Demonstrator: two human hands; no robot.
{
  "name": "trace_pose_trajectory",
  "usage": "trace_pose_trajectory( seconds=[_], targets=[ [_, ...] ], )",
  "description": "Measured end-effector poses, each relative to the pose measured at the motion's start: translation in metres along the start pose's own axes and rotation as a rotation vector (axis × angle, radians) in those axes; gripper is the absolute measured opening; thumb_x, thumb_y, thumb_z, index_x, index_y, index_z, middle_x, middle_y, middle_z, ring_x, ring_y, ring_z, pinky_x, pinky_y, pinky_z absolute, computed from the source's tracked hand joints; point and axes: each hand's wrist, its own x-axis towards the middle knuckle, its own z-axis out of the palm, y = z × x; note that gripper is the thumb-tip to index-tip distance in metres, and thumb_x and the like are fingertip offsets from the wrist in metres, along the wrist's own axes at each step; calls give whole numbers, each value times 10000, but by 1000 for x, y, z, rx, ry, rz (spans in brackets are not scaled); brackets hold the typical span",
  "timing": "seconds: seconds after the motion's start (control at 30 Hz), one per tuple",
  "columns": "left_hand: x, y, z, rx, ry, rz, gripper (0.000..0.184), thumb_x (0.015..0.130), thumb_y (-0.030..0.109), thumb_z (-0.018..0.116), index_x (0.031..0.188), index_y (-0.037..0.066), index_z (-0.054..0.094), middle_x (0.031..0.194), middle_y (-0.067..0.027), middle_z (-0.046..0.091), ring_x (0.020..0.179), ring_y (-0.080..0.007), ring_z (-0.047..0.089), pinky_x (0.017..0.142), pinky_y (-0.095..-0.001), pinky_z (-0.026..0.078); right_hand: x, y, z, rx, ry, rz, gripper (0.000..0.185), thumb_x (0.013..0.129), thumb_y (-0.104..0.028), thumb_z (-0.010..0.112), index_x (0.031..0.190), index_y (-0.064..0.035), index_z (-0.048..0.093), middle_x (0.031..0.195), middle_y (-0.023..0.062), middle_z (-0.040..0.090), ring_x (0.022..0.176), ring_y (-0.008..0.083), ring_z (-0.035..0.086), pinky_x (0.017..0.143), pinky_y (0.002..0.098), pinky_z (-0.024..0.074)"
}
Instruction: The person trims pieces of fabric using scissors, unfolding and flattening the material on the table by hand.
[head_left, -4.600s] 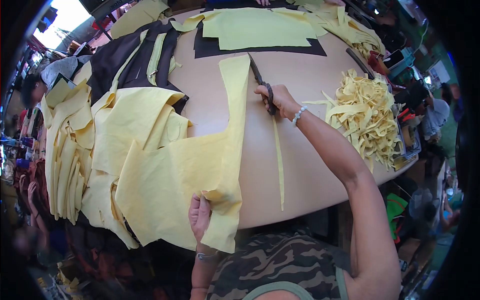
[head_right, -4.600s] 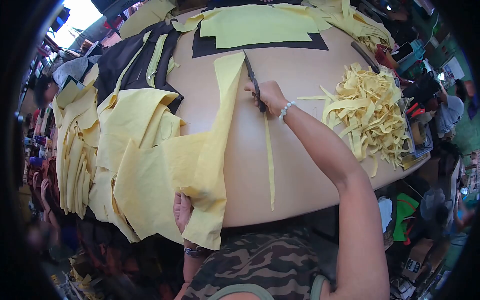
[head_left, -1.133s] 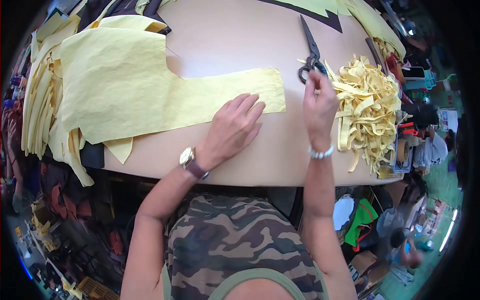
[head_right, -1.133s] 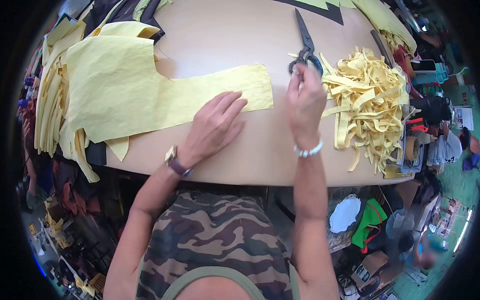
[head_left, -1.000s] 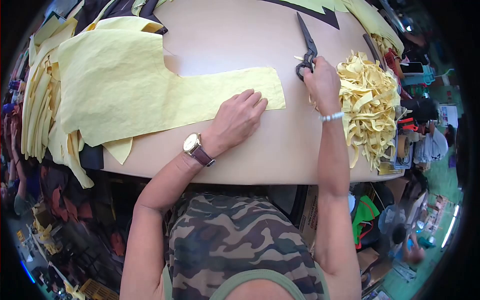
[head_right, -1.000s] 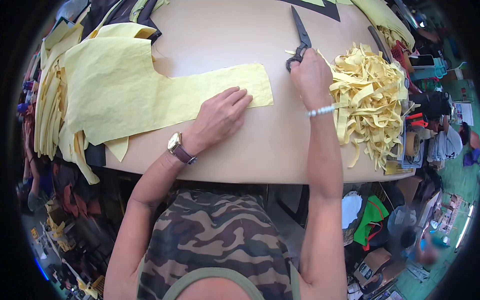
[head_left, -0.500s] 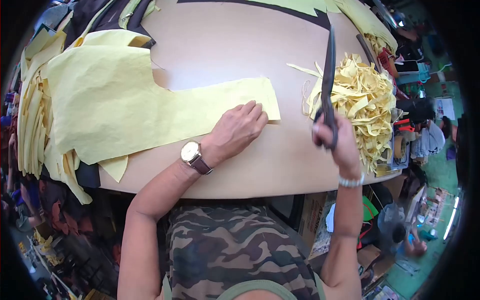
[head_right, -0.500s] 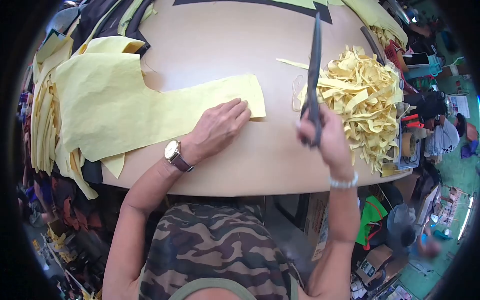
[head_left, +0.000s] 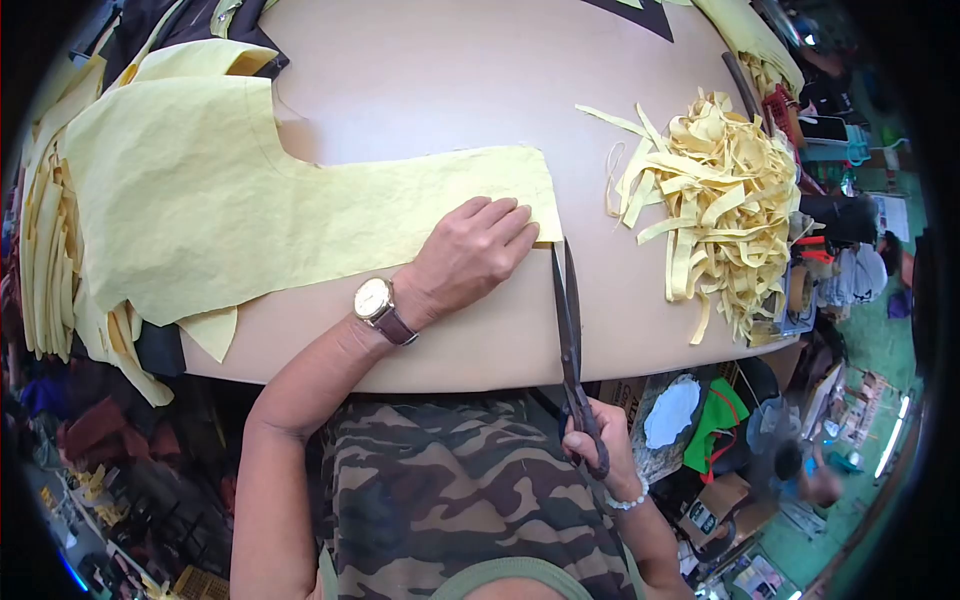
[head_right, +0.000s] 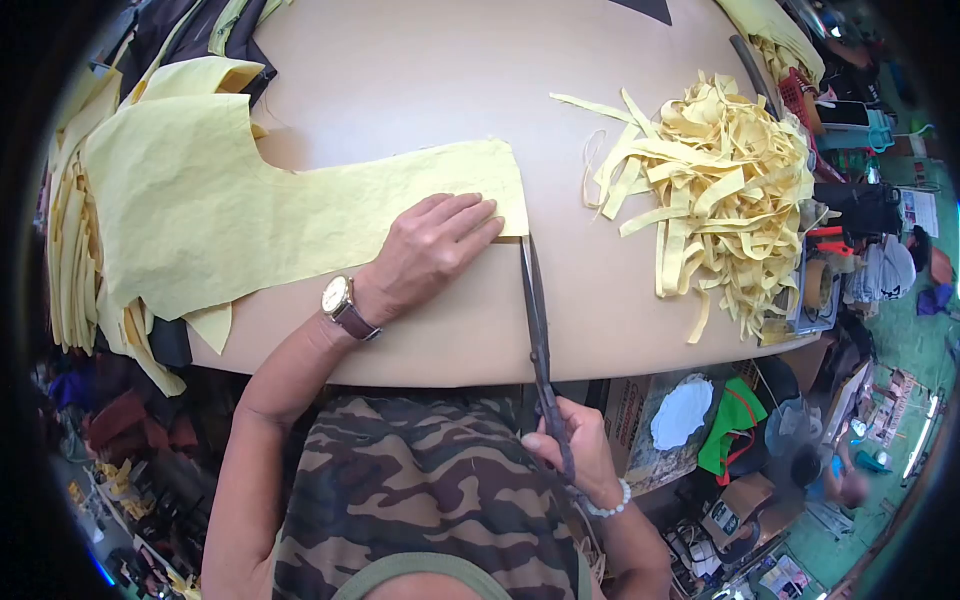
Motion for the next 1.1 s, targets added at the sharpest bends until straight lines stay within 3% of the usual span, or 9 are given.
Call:
trace_pose_trajectory(
  seconds=[0.1, 0.6, 0.7, 1.0, 1.1],
  targets=[
    [-2, 4, -4, -26, -165, -52, 207, 699, 65, 567, 896, 20, 613, 966, -109, 608, 921, -229, 593, 765, -330, 490, 11, -2, 5, -72, 16, -15, 272, 704, -194, 723, 696, -26, 510, 546, -22, 497, 484, 47, 472, 453, 190, 371],
    [-3, 6, -6, -30, -132, -23, 208, 687, 66, 574, 881, 5, 612, 953, -115, 600, 913, -230, 590, 756, -330, 490, 28, -13, 11, -68, 48, -54, 308, 712, -239, 732, 661, -26, 515, 523, -16, 499, 463, 41, 460, 437, 181, 351],
    [-2, 4, -2, 33, -3, 50, 95, 688, 82, 544, 747, 15, 576, 774, -62, 523, 774, -164, 542, 662, -266, 447, 28, -12, 12, -70, 57, -50, 306, 716, -237, 728, 653, -28, 513, 513, -18, 494, 457, 40, 456, 431, 184, 346],
    [-3, 3, -1, 38, -32, 45, 108, 692, 79, 545, 766, 14, 589, 790, -60, 532, 781, -161, 547, 680, -268, 455, 26, -11, 14, -101, 100, -36, 316, 754, -249, 712, 632, -36, 513, 509, -22, 499, 428, 30, 442, 401, 179, 337],
    [-4, 6, -5, -23, -141, -1, 194, 691, 61, 580, 874, 6, 613, 949, -111, 606, 910, -226, 594, 759, -328, 492, 24, -13, 12, -112, 100, 6, 311, 755, -242, 713, 630, -38, 514, 509, -23, 500, 429, 28, 446, 400, 179, 344]
  ],
)
